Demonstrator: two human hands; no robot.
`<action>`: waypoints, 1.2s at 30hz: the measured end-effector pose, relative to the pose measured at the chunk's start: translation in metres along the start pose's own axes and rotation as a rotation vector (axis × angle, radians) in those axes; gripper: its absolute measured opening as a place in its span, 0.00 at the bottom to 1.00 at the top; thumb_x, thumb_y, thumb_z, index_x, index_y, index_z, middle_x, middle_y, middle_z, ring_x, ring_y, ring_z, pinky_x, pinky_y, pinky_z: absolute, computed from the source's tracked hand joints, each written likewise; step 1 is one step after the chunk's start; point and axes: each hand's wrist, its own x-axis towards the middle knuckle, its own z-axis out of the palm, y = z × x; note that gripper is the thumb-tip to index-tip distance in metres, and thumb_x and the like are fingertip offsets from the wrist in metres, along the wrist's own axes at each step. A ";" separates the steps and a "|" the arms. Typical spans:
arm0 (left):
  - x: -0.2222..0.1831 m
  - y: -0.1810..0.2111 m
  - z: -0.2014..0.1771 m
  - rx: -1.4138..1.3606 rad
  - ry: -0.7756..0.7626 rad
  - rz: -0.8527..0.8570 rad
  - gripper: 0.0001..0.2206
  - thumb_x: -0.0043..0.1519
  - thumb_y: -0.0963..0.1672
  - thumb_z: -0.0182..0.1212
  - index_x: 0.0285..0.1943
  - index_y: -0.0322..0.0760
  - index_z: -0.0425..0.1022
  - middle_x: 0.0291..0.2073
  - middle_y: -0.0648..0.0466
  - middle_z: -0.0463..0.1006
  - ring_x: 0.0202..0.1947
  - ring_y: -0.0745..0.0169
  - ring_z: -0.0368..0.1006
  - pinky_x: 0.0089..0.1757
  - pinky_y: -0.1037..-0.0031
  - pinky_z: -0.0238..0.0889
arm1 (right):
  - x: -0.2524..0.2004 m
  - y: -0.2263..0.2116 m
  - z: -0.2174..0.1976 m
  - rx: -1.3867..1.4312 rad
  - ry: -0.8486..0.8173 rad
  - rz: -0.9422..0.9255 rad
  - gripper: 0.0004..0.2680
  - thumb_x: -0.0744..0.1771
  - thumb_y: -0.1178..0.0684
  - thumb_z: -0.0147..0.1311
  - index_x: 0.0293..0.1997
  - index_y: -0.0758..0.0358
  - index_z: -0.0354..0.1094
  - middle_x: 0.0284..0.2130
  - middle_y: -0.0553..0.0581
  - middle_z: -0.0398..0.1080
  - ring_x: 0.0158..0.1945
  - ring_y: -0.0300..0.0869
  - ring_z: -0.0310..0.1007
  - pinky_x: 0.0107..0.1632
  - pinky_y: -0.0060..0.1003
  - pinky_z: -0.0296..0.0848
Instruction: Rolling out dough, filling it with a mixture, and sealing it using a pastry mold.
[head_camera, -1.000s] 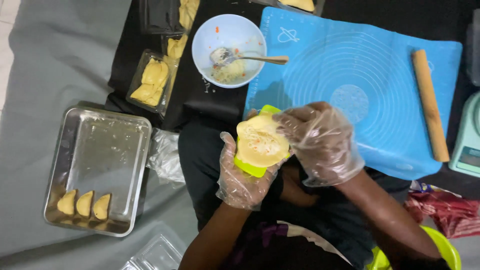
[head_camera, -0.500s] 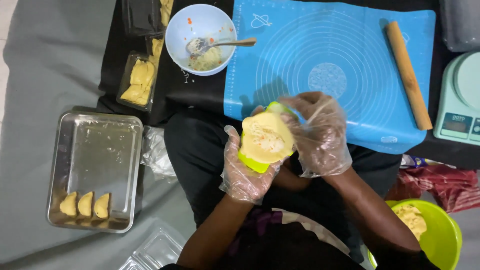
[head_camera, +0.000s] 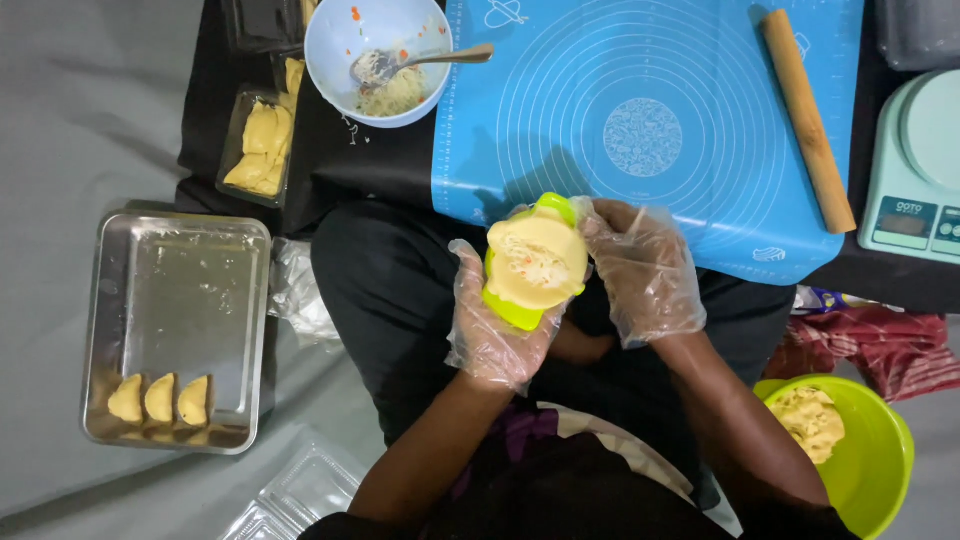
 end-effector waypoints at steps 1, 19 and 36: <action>0.006 0.000 -0.009 0.034 -0.006 0.022 0.36 0.57 0.63 0.59 0.68 0.40 0.71 0.61 0.40 0.75 0.62 0.38 0.70 0.62 0.47 0.60 | -0.005 -0.001 -0.001 -0.005 -0.011 -0.015 0.12 0.68 0.39 0.54 0.54 0.45 0.78 0.43 0.59 0.79 0.53 0.58 0.76 0.50 0.54 0.74; 0.035 -0.021 -0.030 0.211 -0.362 0.156 0.26 0.66 0.61 0.50 0.56 0.40 0.74 0.54 0.42 0.80 0.55 0.40 0.76 0.56 0.55 0.69 | -0.050 0.069 0.028 0.553 -0.236 -0.398 0.23 0.63 0.60 0.59 0.65 0.74 0.59 0.56 0.61 0.73 0.56 0.42 0.77 0.58 0.30 0.77; 0.071 -0.028 -0.087 0.507 -0.496 -0.172 0.13 0.68 0.49 0.56 0.59 0.47 0.72 0.67 0.48 0.72 0.67 0.34 0.65 0.58 0.43 0.65 | -0.064 0.134 0.018 -0.572 0.353 -0.983 0.16 0.67 0.34 0.54 0.55 0.44 0.77 0.53 0.44 0.77 0.66 0.41 0.69 0.58 0.40 0.72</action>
